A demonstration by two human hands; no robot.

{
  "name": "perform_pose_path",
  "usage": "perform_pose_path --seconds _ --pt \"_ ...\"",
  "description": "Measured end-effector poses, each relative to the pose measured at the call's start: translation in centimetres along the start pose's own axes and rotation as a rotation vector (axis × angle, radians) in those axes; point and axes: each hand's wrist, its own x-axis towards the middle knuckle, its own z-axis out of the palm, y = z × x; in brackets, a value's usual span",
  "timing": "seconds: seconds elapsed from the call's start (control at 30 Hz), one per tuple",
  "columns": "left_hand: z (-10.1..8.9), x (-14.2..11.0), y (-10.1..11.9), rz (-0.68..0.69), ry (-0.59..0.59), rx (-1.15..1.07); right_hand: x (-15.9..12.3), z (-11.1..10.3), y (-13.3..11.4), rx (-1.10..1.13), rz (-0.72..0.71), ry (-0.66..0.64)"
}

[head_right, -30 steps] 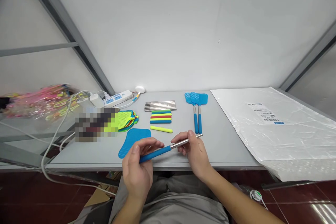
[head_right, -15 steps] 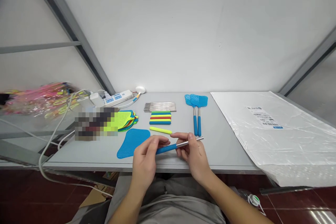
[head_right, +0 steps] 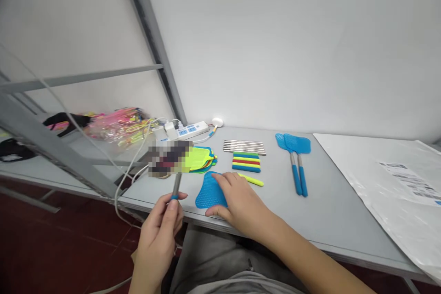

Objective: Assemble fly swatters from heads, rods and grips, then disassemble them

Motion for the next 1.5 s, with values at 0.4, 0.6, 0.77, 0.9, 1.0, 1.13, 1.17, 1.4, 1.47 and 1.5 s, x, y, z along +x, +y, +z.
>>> perform_pose_path --seconds 0.4,0.6,0.77,0.9,1.0,1.13,1.17,1.4,1.47,1.5 --pt "0.0 -0.4 -0.9 -0.128 -0.01 -0.331 -0.6 4.7 0.2 -0.372 -0.149 -0.101" --pt "1.6 -0.7 -1.0 -0.143 -0.038 -0.343 -2.4 0.9 0.4 0.146 0.009 0.496" --pt "4.8 -2.6 -0.3 -0.01 -0.278 0.009 -5.7 -2.6 1.9 0.808 0.401 1.324" --pt "6.4 -3.2 -0.5 0.328 -0.432 0.273 -7.7 -3.2 3.7 1.112 0.485 1.323" --pt "7.3 -1.7 -1.2 0.52 -0.472 0.388 -8.0 -3.1 4.6 1.284 0.463 1.339" --pt "9.0 1.8 -1.1 0.618 -0.519 0.523 -8.0 -3.4 5.6 1.168 0.285 1.472" --pt "9.5 2.5 -0.9 0.613 -0.566 0.54 -8.0 -3.6 5.9 1.113 0.241 1.502" --pt "10.6 3.4 0.6 0.569 -0.852 0.679 -8.8 -3.9 6.5 1.101 0.38 1.597" --pt "10.4 3.4 0.7 0.529 -0.862 0.656 -8.5 -3.8 6.3 1.075 0.407 1.619" --pt "10.3 3.4 0.8 0.515 -0.867 0.647 -8.4 -3.8 6.2 1.064 0.414 1.621"
